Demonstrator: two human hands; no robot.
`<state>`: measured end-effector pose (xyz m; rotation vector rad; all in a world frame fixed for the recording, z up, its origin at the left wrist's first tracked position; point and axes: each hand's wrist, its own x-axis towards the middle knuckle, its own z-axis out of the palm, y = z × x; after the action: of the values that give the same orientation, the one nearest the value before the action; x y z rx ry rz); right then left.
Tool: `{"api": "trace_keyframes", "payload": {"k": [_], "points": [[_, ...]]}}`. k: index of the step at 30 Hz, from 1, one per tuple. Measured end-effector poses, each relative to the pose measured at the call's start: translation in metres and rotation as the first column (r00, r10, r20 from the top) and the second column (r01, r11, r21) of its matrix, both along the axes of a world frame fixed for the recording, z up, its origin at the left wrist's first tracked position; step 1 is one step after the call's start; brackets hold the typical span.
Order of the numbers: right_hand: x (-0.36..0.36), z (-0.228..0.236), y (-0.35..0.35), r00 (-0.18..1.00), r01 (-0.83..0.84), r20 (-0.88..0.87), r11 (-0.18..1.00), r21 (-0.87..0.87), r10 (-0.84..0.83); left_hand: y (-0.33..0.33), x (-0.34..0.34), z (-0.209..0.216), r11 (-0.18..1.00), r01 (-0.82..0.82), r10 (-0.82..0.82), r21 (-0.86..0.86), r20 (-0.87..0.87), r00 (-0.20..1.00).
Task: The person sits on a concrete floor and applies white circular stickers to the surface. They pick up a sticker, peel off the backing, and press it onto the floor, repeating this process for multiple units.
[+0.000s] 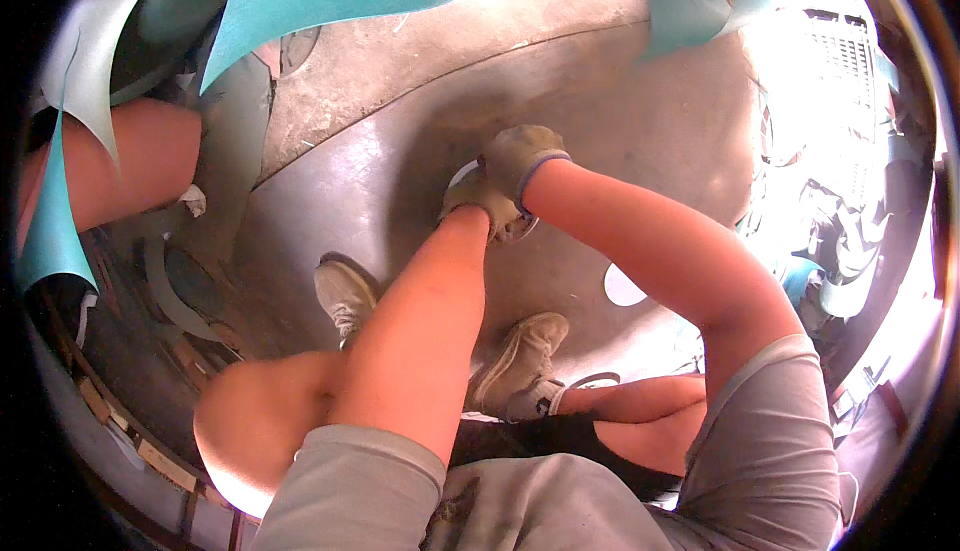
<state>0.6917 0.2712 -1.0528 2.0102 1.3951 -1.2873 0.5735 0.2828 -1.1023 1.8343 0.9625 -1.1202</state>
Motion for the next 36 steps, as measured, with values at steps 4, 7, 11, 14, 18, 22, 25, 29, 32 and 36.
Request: {"api": "trace_keyframes", "payload": {"k": [4, 7, 11, 14, 18, 22, 25, 29, 32, 36], "points": [[0.004, -0.007, -0.011, 0.996, 0.085, 0.011, 0.996, 0.015, -0.085, 0.009, 0.012, 0.021, 0.998, -0.004, 0.007, -0.064, 0.047, 0.999], [0.007, -0.003, -0.019, 0.992, 0.124, -0.004, 0.992, 0.016, -0.124, 0.010, 0.014, 0.024, 0.994, 0.077, -0.073, -0.075, 0.058, 0.996], [0.011, -0.006, -0.030, 0.984, 0.180, 0.003, 0.983, -0.025, -0.180, 0.003, 0.007, 0.005, 0.990, 0.128, -0.126, -0.054, 0.038, 0.991], [0.013, 0.004, -0.031, 0.976, 0.215, -0.010, 0.975, -0.052, -0.216, 0.002, 0.012, 0.007, 0.990, 0.133, -0.132, -0.057, 0.007, 0.991], [0.012, -0.006, -0.042, 0.959, 0.279, -0.035, 0.958, -0.067, -0.282, -0.001, 0.012, 0.007, 0.995, 0.099, -0.098, -0.028, 0.046, 0.994], [0.017, -0.011, -0.054, 0.950, 0.300, -0.062, 0.949, -0.099, -0.307, 0.002, 0.013, 0.007, 0.986, 0.151, -0.146, -0.073, 0.060, 0.987], [0.017, -0.014, -0.060, 0.922, 0.375, -0.054, 0.919, -0.126, -0.383, -0.009, -0.003, -0.022, 0.990, 0.137, -0.140, 0.041, 0.060, 0.988], [0.019, 0.000, -0.072, 0.879, 0.463, -0.061, 0.877, -0.132, -0.473, -0.008, -0.001, -0.020, 0.979, 0.206, -0.205, -0.004, 0.039, 0.978], [0.014, -0.020, -0.091, 0.867, 0.482, -0.077, 0.867, -0.126, -0.493, -0.013, -0.004, -0.031, 0.967, 0.253, -0.255, 0.038, 0.044, 0.966], [0.008, -0.024, -0.107, 0.848, 0.520, -0.102, 0.853, -0.036, -0.521, -0.013, -0.006, -0.042, 0.969, 0.243, -0.244, 0.035, 0.025, 0.969]]}}
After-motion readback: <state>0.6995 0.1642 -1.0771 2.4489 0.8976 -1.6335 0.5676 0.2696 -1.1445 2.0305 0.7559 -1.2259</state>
